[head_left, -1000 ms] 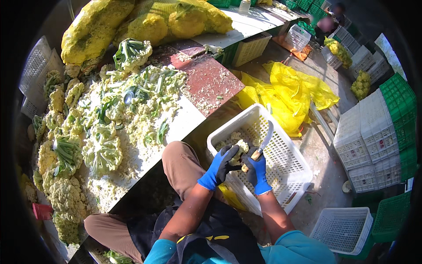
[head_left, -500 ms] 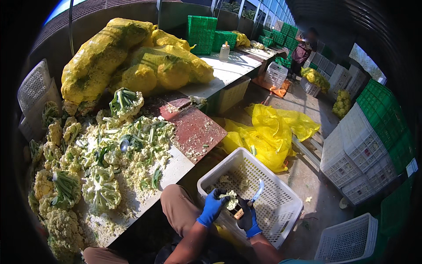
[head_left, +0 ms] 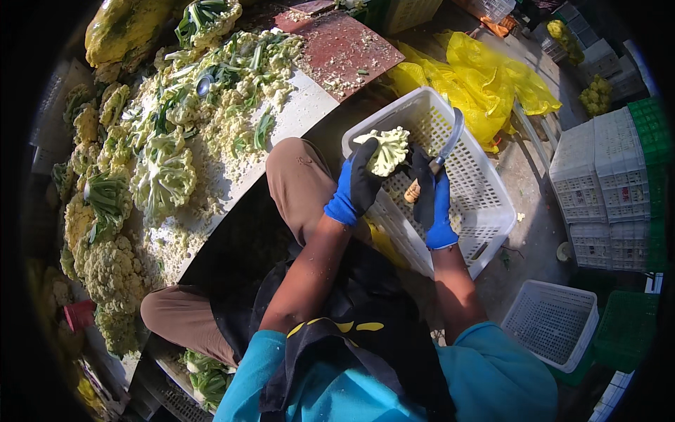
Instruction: The person trims cauliflower heads using a knife, removing leaves and unwanted parts. They place the trimmed pieces into a white basket while continuing to process additional heads.
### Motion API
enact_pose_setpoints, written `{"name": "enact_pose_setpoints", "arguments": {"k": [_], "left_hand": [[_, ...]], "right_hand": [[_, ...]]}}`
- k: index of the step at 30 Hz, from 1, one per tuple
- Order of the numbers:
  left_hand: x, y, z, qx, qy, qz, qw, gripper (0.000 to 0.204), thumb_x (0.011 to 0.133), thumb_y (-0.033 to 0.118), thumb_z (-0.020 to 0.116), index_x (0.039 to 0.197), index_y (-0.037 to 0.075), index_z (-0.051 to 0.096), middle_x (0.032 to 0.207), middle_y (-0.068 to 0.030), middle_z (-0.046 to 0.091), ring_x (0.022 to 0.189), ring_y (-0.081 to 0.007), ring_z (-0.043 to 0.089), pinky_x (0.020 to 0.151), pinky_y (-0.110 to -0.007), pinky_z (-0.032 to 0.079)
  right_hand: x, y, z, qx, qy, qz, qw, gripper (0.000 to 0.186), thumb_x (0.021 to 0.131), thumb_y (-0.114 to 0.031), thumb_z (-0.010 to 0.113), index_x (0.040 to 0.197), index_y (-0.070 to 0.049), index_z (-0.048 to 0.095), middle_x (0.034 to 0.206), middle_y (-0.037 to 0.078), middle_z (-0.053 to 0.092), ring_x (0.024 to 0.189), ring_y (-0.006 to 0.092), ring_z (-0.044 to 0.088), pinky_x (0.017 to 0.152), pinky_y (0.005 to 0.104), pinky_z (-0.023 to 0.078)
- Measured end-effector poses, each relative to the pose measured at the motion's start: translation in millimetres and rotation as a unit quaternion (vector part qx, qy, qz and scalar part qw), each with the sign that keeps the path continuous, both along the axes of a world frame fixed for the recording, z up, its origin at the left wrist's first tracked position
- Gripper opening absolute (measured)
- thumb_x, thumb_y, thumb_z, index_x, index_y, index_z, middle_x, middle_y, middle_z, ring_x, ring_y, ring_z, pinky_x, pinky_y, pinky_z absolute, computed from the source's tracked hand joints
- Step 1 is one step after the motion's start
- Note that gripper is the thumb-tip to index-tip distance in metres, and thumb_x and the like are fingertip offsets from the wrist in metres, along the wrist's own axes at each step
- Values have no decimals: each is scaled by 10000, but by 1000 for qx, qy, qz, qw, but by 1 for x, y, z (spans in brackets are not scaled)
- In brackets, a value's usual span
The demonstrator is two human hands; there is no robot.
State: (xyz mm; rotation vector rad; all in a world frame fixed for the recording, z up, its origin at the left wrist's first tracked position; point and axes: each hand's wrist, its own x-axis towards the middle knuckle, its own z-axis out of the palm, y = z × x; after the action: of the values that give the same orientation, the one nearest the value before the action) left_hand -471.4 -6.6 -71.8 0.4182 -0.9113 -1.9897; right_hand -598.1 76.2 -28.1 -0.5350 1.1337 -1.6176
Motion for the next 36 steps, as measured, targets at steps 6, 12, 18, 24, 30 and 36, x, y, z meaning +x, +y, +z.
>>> {"name": "enact_pose_setpoints", "arguments": {"k": [6, 12, 18, 24, 30, 36], "left_hand": [[-3, -5, 19, 136, 132, -17, 982, 440, 1027, 330, 433, 1313, 4, 506, 1229, -108, 614, 1095, -209, 619, 955, -360, 498], [-5, -11, -15, -388, -355, 103, 844, 369, 866, -50, 527, 1233, -19, 532, 1137, -127, 578, 997, -212, 590, 849, -337, 499], [-23, -2, -1, 156, -88, 16, 984, 324, 887, 120, 622, 1184, 16, 543, 924, -37, 592, 747, -102, 565, 608, -235, 457], [-26, -2, -2, 85, -142, 49, 985, 304, 886, 130, 610, 1165, 36, 531, 851, -5, 599, 602, -57, 490, 518, -210, 393], [-28, -3, -7, 116, -143, 73, 980, 212, 861, 68, 599, 1070, 45, 575, 803, 3, 589, 571, -57, 484, 488, -218, 379], [-20, -12, -13, 117, -135, 38, 983, 243, 833, 30, 612, 1071, 44, 562, 794, 3, 583, 570, -53, 489, 496, -217, 389]], "right_hand": [[-2, 36, 3, 161, 327, 24, 931, 258, 967, -251, 603, 1095, -30, 564, 897, 83, 683, 575, 81, 577, 472, 237, 411], [12, 33, 21, 176, 360, 59, 914, 283, 988, -310, 556, 963, -31, 516, 678, 48, 588, 481, 82, 501, 454, 261, 387], [-5, 21, -17, 164, 583, 59, 794, 292, 984, -235, 501, 1084, 37, 533, 721, 176, 645, 628, 303, 644, 589, 403, 487], [-18, 2, -9, 228, 538, 137, 800, 348, 985, -317, 493, 1058, 21, 530, 823, 244, 651, 740, 406, 643, 619, 447, 491], [-23, -1, -23, 210, 621, 128, 745, 420, 969, -404, 504, 1064, 3, 546, 832, 245, 663, 812, 442, 635, 673, 491, 499], [-36, 1, -23, 130, 575, 127, 798, 295, 962, -265, 538, 1088, 1, 557, 831, 263, 644, 815, 443, 629, 658, 460, 486]]}}
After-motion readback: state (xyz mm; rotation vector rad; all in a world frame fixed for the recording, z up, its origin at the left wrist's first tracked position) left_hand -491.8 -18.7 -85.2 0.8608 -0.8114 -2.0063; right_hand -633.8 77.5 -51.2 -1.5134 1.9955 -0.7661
